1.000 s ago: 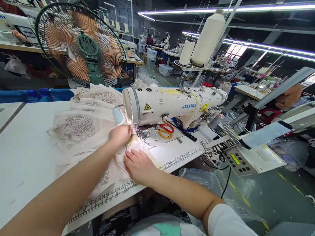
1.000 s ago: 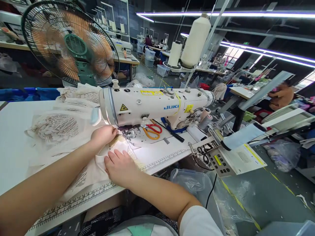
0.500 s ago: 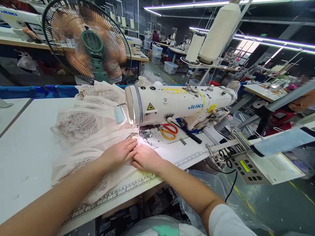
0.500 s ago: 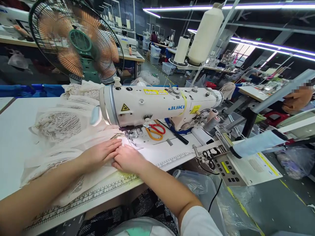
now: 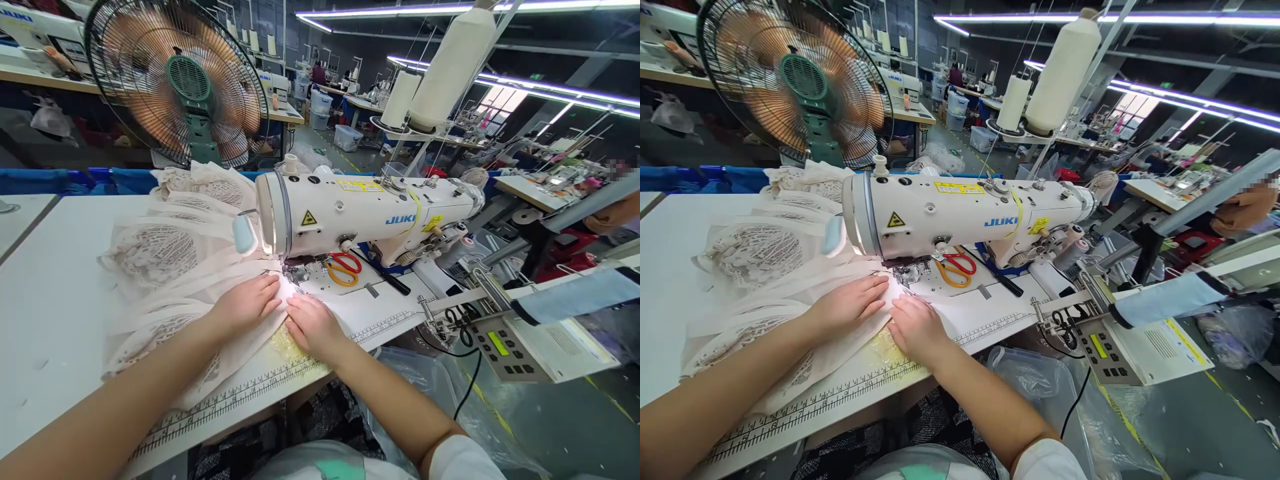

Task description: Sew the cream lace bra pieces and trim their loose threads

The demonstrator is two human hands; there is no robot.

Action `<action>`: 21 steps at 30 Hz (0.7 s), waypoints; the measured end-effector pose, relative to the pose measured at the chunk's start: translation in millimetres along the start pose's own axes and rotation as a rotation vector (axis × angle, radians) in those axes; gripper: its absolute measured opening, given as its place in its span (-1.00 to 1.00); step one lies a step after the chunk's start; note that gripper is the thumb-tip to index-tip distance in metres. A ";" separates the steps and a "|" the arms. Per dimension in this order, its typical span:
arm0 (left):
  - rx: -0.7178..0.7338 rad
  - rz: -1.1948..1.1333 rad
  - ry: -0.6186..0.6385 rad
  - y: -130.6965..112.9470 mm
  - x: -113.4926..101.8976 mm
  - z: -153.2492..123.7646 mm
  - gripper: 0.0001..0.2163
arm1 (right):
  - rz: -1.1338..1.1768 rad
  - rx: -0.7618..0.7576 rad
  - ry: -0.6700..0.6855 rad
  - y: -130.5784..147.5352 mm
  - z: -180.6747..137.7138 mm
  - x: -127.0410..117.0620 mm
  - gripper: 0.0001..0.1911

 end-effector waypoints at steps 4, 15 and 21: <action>0.025 0.010 0.004 -1.7 -2.8 1.8 -0.52 | 0.025 -0.008 0.017 -2.3 -1.7 2.4 -0.73; 0.075 0.040 0.019 1.0 -8.6 6.5 -0.53 | 0.034 -0.029 -0.009 -1.5 -1.8 1.2 -0.75; 0.093 0.052 -0.002 5.6 -7.9 8.7 -0.51 | 0.015 -0.017 0.009 -1.5 -0.1 4.2 -0.71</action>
Point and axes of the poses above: each hand's wrist, its own z-axis towards the middle knuckle, its own x-axis out of the palm, y = z × x, the point moved 5 cm from there along z, towards the middle knuckle, and after that the axes turned 5 degrees about -z, right-handed, at the moved point
